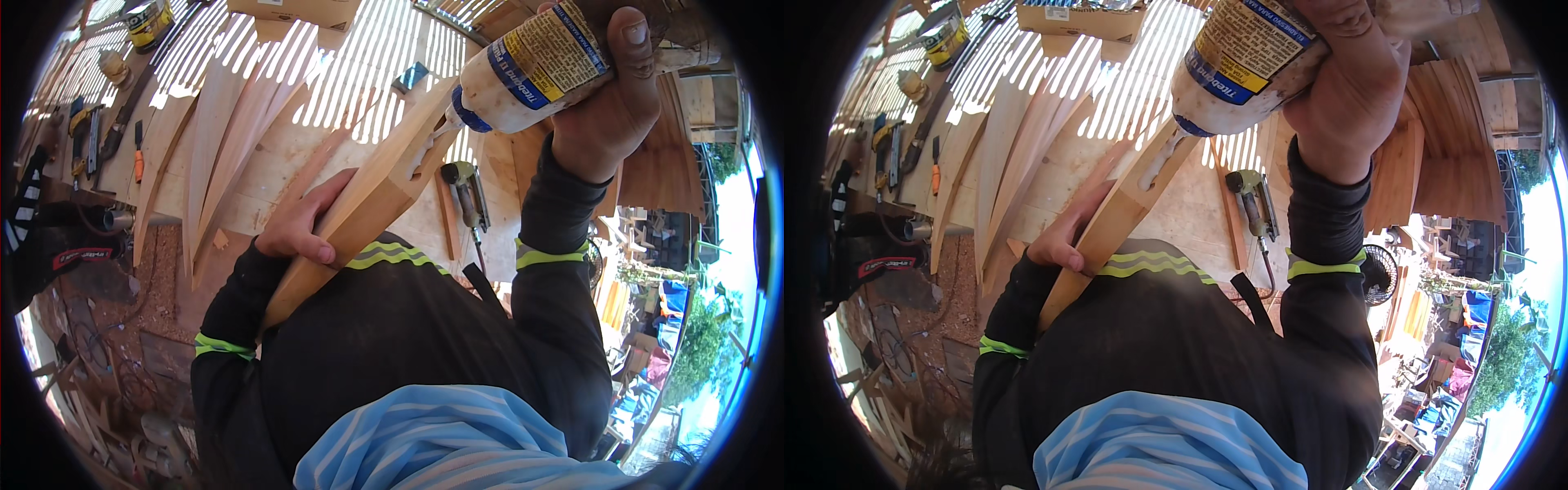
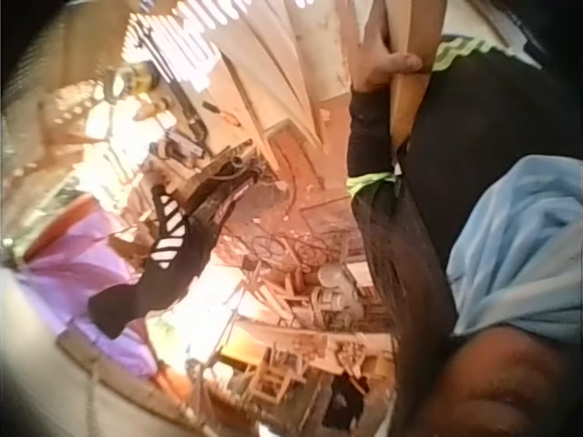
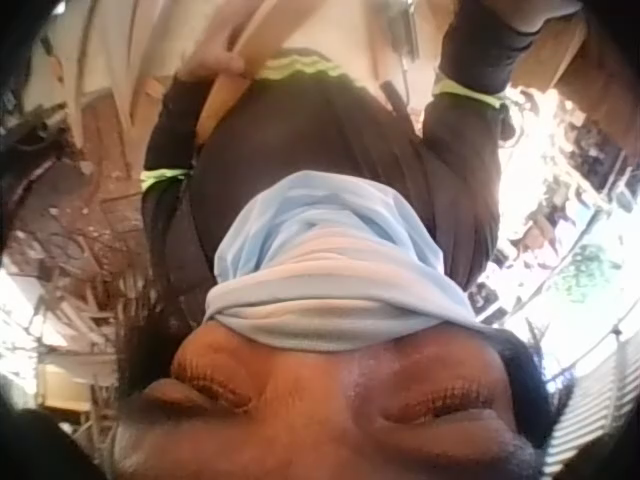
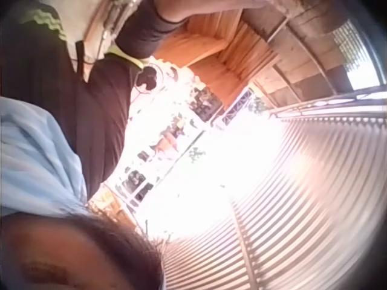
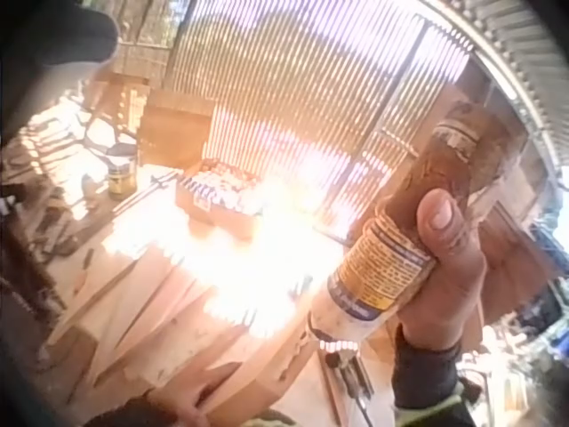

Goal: Applying wood glue to furniture components and fastening them together with a pneumatic nail gun.

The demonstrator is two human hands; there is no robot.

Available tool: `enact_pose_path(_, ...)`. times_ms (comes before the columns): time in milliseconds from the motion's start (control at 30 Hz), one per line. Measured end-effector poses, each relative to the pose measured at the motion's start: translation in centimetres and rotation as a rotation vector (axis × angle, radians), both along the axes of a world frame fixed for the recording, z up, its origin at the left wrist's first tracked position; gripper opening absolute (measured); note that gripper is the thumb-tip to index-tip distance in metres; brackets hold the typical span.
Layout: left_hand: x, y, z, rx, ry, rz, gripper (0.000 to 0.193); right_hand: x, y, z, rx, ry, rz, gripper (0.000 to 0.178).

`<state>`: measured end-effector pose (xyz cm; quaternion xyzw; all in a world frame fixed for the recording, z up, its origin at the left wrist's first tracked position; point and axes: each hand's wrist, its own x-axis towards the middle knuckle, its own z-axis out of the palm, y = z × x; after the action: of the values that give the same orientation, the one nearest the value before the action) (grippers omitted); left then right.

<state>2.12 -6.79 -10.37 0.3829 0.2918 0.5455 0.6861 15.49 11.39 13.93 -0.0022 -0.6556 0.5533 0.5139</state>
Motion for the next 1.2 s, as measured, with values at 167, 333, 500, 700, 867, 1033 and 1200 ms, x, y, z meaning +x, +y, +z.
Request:
enact_pose_path(167,0.0,-0.1,0.0,-0.018,-0.011,-0.005,0.142,-0.1,0.4,-0.2,0.066,-0.007,0.028,0.053)
enact_pose_path(333,0.0,0.0,-0.1,-0.015,-0.010,-0.007,0.142,-0.3,0.2,-0.1,0.031,0.001,-0.030,0.053)
enact_pose_path(500,0.0,0.0,0.0,-0.012,-0.017,-0.006,0.142,-0.2,0.4,0.2,0.055,-0.050,-0.034,0.053)
enact_pose_path(700,-0.1,0.1,-0.1,-0.018,-0.011,-0.013,0.142,-0.3,0.7,-0.2,0.019,-0.019,-0.015,0.051)
enact_pose_path(867,-0.2,0.1,-0.2,-0.020,-0.018,-0.015,0.142,-0.1,0.9,-0.4,0.019,0.001,0.020,0.049)
enact_pose_path(1033,-0.2,0.1,0.0,-0.023,-0.020,-0.017,0.143,-0.1,1.8,-0.7,0.090,-0.043,-0.057,0.049)
enact_pose_path(1200,-0.2,0.1,0.3,-0.044,-0.025,-0.030,0.147,0.1,1.4,0.0,0.076,-0.070,-0.035,0.052)
